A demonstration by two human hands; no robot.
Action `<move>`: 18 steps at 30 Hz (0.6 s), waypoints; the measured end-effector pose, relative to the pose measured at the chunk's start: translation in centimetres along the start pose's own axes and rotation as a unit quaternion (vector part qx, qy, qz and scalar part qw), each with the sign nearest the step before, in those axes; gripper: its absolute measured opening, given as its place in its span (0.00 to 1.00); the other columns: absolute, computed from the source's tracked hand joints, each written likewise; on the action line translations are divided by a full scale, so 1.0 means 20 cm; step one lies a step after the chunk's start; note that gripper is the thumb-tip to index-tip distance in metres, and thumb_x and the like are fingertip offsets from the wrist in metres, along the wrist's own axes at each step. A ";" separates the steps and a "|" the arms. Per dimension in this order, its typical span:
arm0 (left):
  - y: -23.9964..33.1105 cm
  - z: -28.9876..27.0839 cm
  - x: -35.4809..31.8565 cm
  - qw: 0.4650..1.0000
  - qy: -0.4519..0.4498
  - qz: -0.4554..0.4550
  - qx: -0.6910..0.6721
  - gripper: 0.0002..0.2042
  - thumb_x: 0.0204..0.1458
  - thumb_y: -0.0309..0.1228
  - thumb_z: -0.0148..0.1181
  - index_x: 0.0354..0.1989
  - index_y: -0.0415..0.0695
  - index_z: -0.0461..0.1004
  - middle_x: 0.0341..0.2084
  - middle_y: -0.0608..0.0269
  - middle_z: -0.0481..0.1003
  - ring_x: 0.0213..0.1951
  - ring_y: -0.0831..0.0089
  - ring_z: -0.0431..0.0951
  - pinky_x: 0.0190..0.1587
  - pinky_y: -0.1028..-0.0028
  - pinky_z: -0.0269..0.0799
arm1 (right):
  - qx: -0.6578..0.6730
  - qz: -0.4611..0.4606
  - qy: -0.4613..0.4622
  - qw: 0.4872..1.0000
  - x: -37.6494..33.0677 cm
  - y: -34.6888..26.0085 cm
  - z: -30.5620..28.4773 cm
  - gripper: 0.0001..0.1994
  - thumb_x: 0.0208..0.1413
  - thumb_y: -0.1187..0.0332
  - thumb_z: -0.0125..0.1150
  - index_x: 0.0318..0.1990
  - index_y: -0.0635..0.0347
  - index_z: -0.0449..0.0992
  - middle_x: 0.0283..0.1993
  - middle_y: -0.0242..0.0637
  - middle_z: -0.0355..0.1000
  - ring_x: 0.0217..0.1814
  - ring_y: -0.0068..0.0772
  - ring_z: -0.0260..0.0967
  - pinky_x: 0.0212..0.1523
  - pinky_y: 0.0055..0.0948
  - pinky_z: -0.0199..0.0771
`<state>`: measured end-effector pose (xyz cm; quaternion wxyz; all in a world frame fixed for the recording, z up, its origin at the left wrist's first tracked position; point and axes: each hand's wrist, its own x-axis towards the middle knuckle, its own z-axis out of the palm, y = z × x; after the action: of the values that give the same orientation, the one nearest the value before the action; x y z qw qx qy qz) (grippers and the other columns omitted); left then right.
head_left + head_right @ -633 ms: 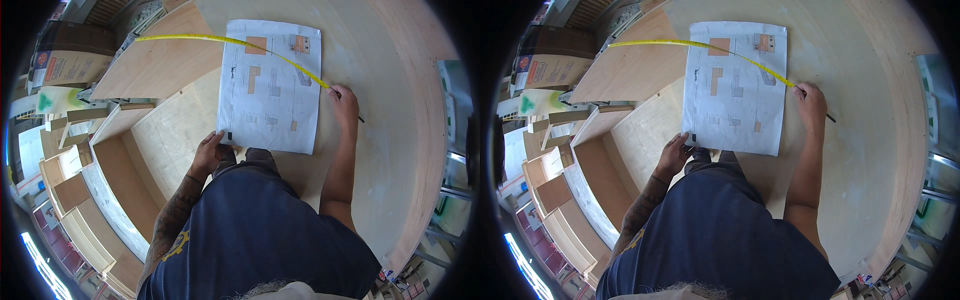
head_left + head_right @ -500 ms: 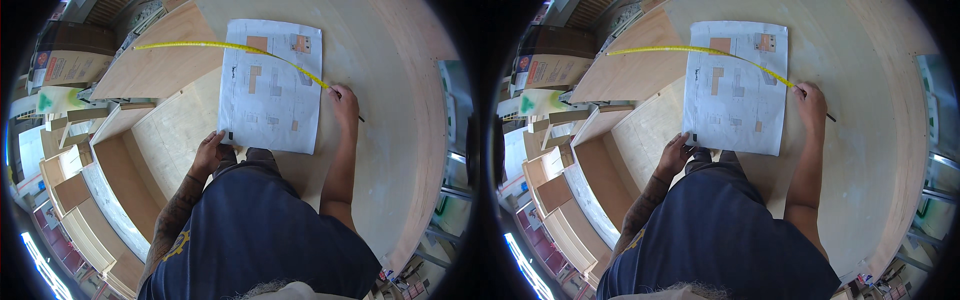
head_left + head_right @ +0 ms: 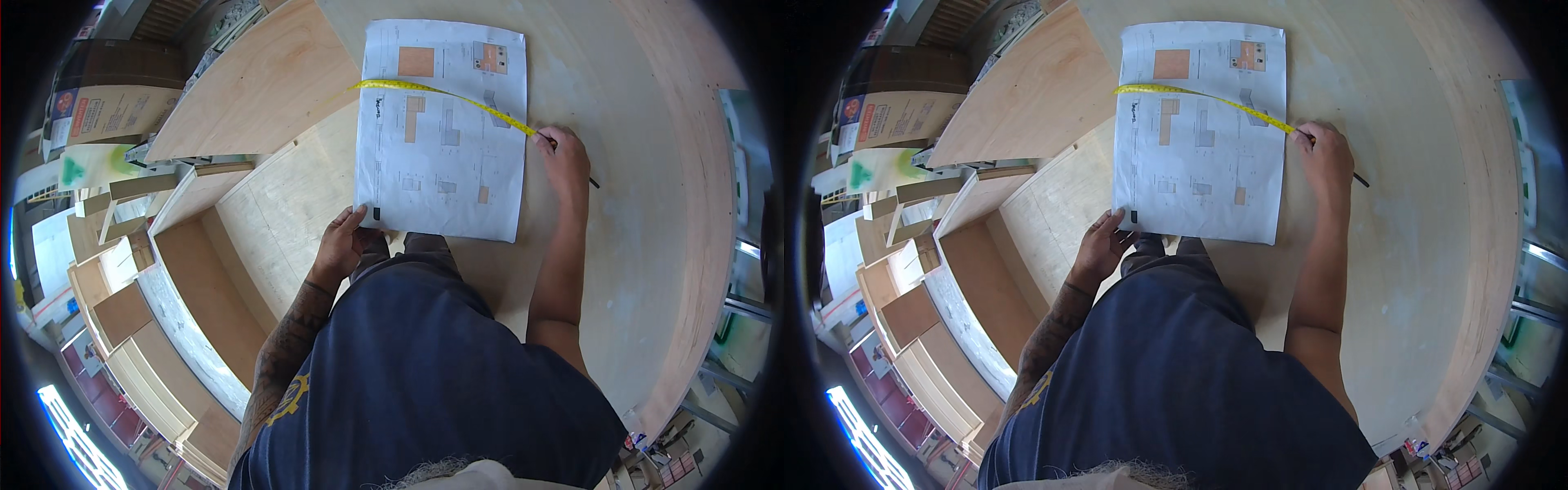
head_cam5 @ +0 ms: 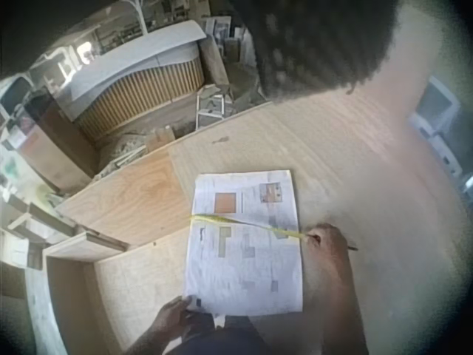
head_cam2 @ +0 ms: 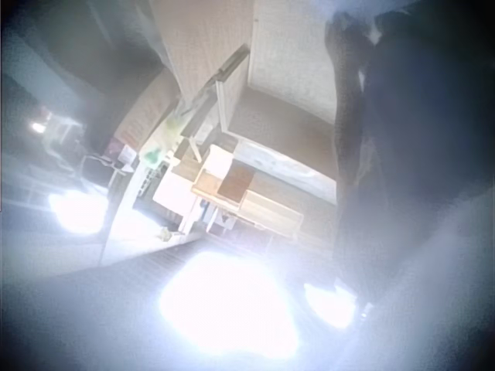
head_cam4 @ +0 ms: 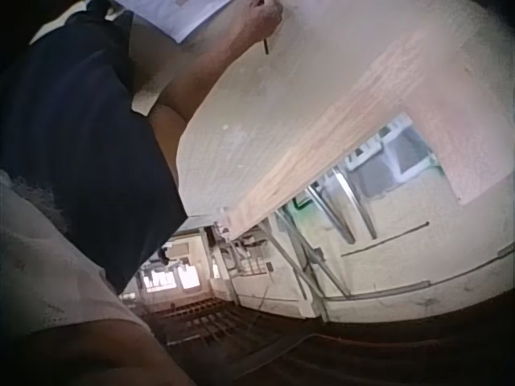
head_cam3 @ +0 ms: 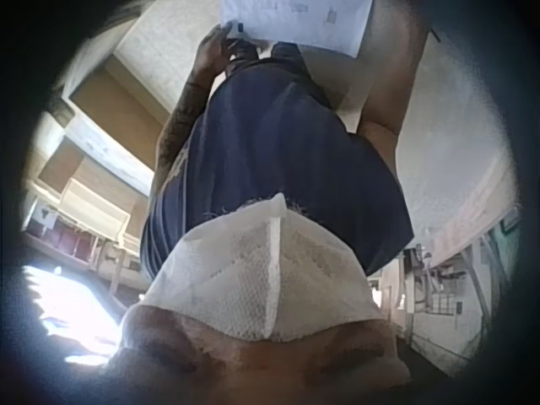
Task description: The person reviews paper blueprints, measures various sections of a wooden cabinet structure using a tape measure, and flips through the pages of the blueprints.
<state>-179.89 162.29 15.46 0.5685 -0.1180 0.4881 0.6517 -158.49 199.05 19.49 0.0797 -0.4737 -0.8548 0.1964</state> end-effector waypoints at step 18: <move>0.00 -0.01 0.03 1.000 -0.013 -0.016 0.014 0.11 0.69 0.34 0.53 0.52 0.43 0.73 0.47 0.62 0.79 0.51 0.69 0.79 0.60 0.61 0.73 | -0.042 0.008 -0.009 0.999 -0.02 -0.02 -0.03 0.12 0.62 0.57 0.64 0.39 0.57 0.82 0.40 0.40 0.77 0.43 0.47 0.75 0.44 0.45 0.74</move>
<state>-180.19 162.52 14.85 0.5865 -0.1093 0.4874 0.6376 -158.42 198.74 20.16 0.0510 -0.4813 -0.8593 0.1653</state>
